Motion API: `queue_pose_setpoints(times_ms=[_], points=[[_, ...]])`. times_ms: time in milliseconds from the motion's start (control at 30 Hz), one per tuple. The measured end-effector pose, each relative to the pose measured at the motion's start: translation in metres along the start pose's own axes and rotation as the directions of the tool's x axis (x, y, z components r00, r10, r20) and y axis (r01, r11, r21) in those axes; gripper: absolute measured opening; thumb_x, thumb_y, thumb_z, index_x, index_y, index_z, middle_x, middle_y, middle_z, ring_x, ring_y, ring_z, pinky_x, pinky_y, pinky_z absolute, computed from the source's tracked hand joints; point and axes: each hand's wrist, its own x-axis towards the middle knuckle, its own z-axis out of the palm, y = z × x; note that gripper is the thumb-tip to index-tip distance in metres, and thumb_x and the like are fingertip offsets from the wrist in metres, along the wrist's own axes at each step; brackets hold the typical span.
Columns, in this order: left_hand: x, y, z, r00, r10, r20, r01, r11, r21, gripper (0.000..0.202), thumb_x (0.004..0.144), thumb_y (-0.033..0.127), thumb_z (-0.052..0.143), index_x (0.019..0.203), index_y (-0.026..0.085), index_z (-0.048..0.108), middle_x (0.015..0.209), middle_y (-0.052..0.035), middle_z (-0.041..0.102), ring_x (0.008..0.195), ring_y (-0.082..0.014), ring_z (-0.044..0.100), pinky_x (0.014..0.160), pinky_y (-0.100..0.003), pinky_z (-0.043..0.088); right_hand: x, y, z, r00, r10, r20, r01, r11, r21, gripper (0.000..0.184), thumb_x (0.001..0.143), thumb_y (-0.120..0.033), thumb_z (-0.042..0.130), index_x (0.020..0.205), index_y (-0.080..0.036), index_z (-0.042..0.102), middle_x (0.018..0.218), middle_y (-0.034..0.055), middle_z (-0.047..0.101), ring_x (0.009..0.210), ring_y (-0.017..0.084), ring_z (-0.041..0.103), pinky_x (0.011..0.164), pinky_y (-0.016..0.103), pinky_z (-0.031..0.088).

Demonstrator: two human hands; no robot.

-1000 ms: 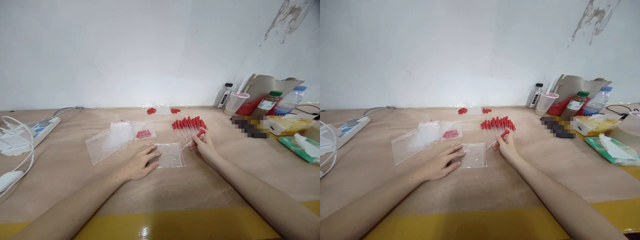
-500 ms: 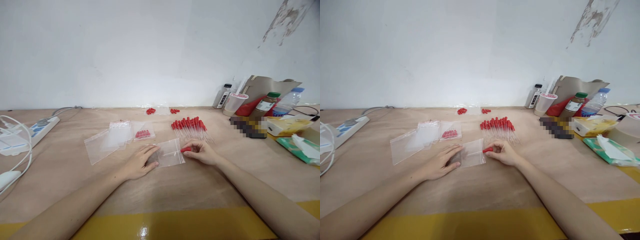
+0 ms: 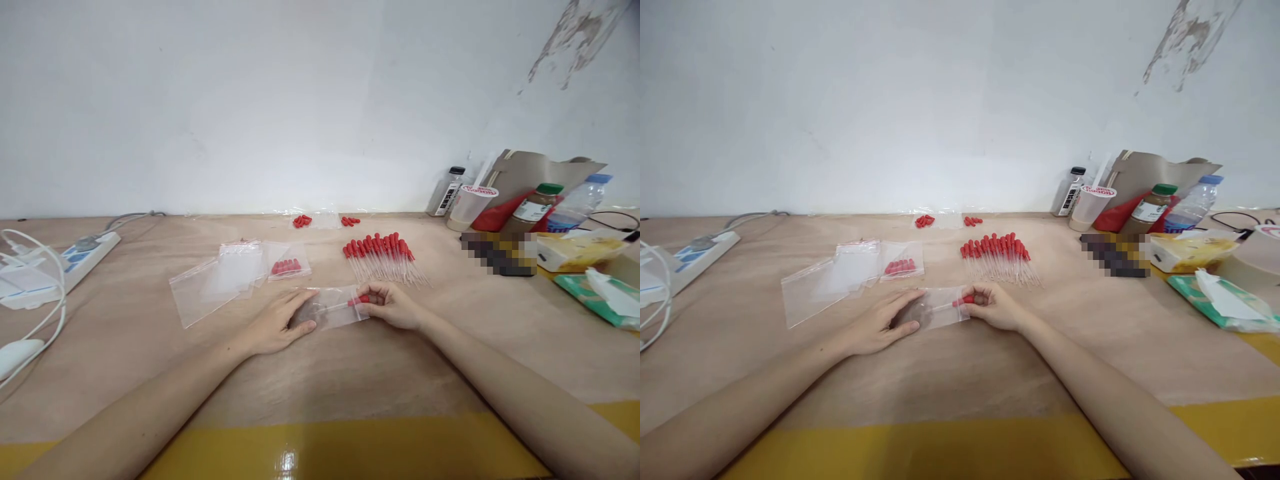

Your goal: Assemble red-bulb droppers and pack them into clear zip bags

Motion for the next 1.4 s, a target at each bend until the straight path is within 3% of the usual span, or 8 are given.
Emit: queue_pose_setpoints(times_ms=[133, 300, 600, 767, 933, 1067, 1233, 1400], points=[[0.000, -0.007, -0.006, 0.999, 0.021, 0.030, -0.018, 0.997, -0.074, 0.047, 0.083, 0.043, 0.048, 0.125, 0.024, 0.042, 0.127, -0.0054, 0.048, 0.115, -0.0213, 0.045, 0.096, -0.038, 0.038, -0.002, -0.005, -0.012, 0.997, -0.072, 0.012, 0.073, 0.975, -0.209, 0.028, 0.070, -0.038, 0.065, 0.088, -0.017, 0.068, 0.086, 0.0057, 0.063, 0.080, 0.015, 0.057, 0.070, 0.027, 0.045], [0.000, -0.013, -0.006, 0.995, 0.094, 0.025, -0.092, 0.992, -0.083, 0.037, 0.083, 0.040, 0.050, 0.116, 0.025, 0.053, 0.126, -0.0048, 0.049, 0.116, -0.0201, 0.045, 0.099, -0.038, 0.036, -0.008, -0.019, -0.017, 0.958, -0.190, 0.215, 0.279, 0.790, -0.546, 0.031, 0.084, -0.038, 0.047, 0.104, -0.023, 0.065, 0.096, 0.0065, 0.056, 0.090, 0.017, 0.050, 0.082, 0.033, 0.040], [-0.001, -0.015, -0.004, 0.990, 0.123, 0.074, -0.119, 0.991, -0.066, 0.030, 0.086, 0.036, 0.046, 0.113, 0.029, 0.057, 0.129, -0.0023, 0.046, 0.119, -0.0201, 0.042, 0.098, -0.038, 0.036, -0.015, -0.037, -0.035, 0.929, -0.085, 0.361, 0.291, 0.772, -0.565, 0.025, 0.082, -0.036, 0.050, 0.092, -0.023, 0.068, 0.105, 0.0051, 0.052, 0.098, 0.016, 0.049, 0.087, 0.032, 0.037], [0.000, -0.013, -0.006, 0.987, 0.132, 0.091, -0.129, 0.991, -0.032, 0.029, 0.087, 0.035, 0.045, 0.113, 0.030, 0.057, 0.130, -0.0022, 0.045, 0.121, -0.0202, 0.040, 0.099, -0.038, 0.035, 0.005, -0.037, -0.058, 0.975, -0.138, -0.173, -0.010, 0.752, -0.659, 0.025, 0.072, -0.038, 0.059, 0.059, -0.016, 0.059, 0.071, 0.0029, 0.058, 0.065, 0.013, 0.053, 0.062, 0.026, 0.042], [0.001, -0.013, -0.005, 0.986, 0.145, 0.086, -0.142, 0.989, -0.029, 0.029, 0.087, 0.035, 0.045, 0.113, 0.031, 0.056, 0.129, -0.0021, 0.046, 0.119, -0.0197, 0.041, 0.099, -0.039, 0.035, 0.054, -0.037, -0.079, 0.705, -0.277, -0.653, -0.448, 0.540, -0.712, 0.024, 0.068, -0.035, 0.058, 0.083, -0.016, 0.062, 0.075, 0.0062, 0.063, 0.071, 0.018, 0.057, 0.065, 0.029, 0.043], [0.001, -0.013, -0.005, 0.986, 0.136, 0.092, -0.134, 0.991, -0.027, 0.029, 0.087, 0.035, 0.045, 0.113, 0.030, 0.057, 0.129, -0.0030, 0.046, 0.120, -0.0197, 0.041, 0.099, -0.038, 0.034, 0.089, -0.036, -0.089, 0.622, -0.212, -0.754, -0.609, 0.474, -0.635, 0.042, 0.072, -0.037, 0.052, 0.105, -0.012, 0.060, 0.099, 0.0165, 0.062, 0.092, 0.026, 0.057, 0.074, 0.036, 0.043], [0.001, -0.014, -0.005, 0.985, 0.144, 0.092, -0.142, 0.989, -0.035, 0.030, 0.087, 0.036, 0.044, 0.113, 0.031, 0.057, 0.129, -0.0019, 0.046, 0.121, -0.0199, 0.040, 0.099, -0.037, 0.034, 0.103, -0.038, -0.095, 0.636, -0.096, -0.766, -0.655, 0.459, -0.601, 0.023, 0.069, -0.030, 0.055, 0.076, -0.013, 0.068, 0.083, 0.0168, 0.066, 0.080, 0.026, 0.061, 0.068, 0.034, 0.045], [0.000, -0.015, -0.004, 0.985, 0.149, 0.086, -0.146, 0.989, -0.034, 0.029, 0.087, 0.036, 0.044, 0.113, 0.031, 0.057, 0.129, -0.0021, 0.046, 0.119, -0.0195, 0.041, 0.099, -0.037, 0.034, 0.082, -0.057, -0.097, 0.608, -0.205, -0.767, -0.478, 0.677, -0.559, 0.015, 0.069, -0.031, 0.057, 0.067, -0.017, 0.061, 0.074, 0.0091, 0.066, 0.076, 0.022, 0.061, 0.066, 0.031, 0.045]])
